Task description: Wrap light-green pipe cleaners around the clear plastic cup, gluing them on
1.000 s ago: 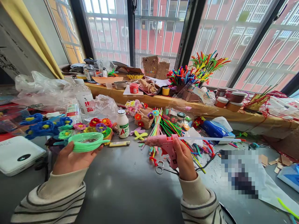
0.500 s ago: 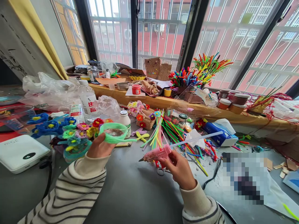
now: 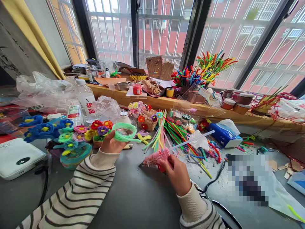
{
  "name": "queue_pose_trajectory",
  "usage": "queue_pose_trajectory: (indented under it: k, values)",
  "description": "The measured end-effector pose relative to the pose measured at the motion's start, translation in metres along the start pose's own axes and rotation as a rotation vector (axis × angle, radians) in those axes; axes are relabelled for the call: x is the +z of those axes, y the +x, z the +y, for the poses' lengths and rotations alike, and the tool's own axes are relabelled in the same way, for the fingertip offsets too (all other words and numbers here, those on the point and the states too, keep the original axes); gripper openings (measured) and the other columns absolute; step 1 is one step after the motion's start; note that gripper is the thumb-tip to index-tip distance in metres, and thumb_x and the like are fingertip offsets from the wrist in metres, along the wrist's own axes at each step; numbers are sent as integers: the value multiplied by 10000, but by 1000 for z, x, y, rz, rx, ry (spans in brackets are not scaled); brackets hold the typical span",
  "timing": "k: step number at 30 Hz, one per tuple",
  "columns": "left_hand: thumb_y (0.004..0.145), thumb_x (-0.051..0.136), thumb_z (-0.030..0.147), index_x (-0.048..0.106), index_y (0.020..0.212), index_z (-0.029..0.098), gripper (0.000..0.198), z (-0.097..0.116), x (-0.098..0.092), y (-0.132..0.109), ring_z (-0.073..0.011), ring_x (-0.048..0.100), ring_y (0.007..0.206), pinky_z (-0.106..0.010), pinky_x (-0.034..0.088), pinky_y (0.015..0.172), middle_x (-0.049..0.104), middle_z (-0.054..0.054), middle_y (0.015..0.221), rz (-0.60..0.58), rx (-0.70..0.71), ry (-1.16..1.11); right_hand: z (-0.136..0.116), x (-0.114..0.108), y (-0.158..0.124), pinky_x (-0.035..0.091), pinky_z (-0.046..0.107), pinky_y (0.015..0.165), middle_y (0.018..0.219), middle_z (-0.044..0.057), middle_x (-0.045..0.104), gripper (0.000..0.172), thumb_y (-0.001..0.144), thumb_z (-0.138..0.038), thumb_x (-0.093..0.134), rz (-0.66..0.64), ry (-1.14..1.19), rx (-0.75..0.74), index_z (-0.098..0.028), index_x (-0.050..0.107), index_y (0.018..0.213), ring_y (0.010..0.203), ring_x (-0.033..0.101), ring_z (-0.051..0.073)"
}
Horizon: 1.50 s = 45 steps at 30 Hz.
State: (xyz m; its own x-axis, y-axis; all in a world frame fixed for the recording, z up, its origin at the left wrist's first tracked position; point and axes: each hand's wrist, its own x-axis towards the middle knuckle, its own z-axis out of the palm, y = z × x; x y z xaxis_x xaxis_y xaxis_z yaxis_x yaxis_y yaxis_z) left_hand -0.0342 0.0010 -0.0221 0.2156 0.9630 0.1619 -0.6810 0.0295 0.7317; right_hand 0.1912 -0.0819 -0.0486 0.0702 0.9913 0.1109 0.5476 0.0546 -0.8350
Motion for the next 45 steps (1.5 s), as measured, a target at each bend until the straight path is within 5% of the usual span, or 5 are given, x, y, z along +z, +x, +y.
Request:
queue_pose_trajectory:
  k: [13, 22, 30, 38, 45]
  values:
    - [530, 690, 373, 627, 856, 182, 383, -2, -1, 4, -217, 630, 803, -318, 480, 730, 696, -26, 810, 15, 14, -25, -4, -3, 0, 309, 233, 460, 519, -2, 547, 368, 694, -534, 503, -73, -40, 42, -185, 513, 577, 477, 446, 124]
    - [548, 673, 391, 608, 855, 179, 379, 5, 2, 1, -215, 629, 778, -320, 503, 654, 692, -39, 825, 69, -52, -151, -5, -15, 0, 346, 209, 404, 512, -10, 581, 403, 693, -559, 489, -244, 282, 202, -165, 557, 645, 409, 469, 100]
    - [616, 612, 386, 587, 885, 167, 348, 5, 6, 1, -194, 620, 730, -308, 493, 657, 680, -55, 797, 82, -145, -190, -10, -32, 1, 443, 220, 478, 523, -8, 569, 404, 608, -551, 604, -137, 601, 333, -156, 582, 687, 447, 500, 95]
    - [685, 557, 355, 581, 777, 160, 217, -5, 39, 21, -171, 620, 653, -287, 490, 613, 667, -51, 711, 95, -245, -192, -9, -41, 2, 374, 180, 396, 462, 11, 574, 398, 626, -530, 614, -12, 786, 353, -132, 603, 622, 408, 479, 83]
    - [702, 548, 341, 558, 716, 163, 179, -9, 35, 23, -187, 632, 651, -288, 495, 603, 592, -5, 513, 160, -263, -117, -9, -52, 1, 398, 153, 418, 793, 72, 675, 350, 644, -432, 646, 0, 922, 420, -128, 669, 817, 473, 496, 63]
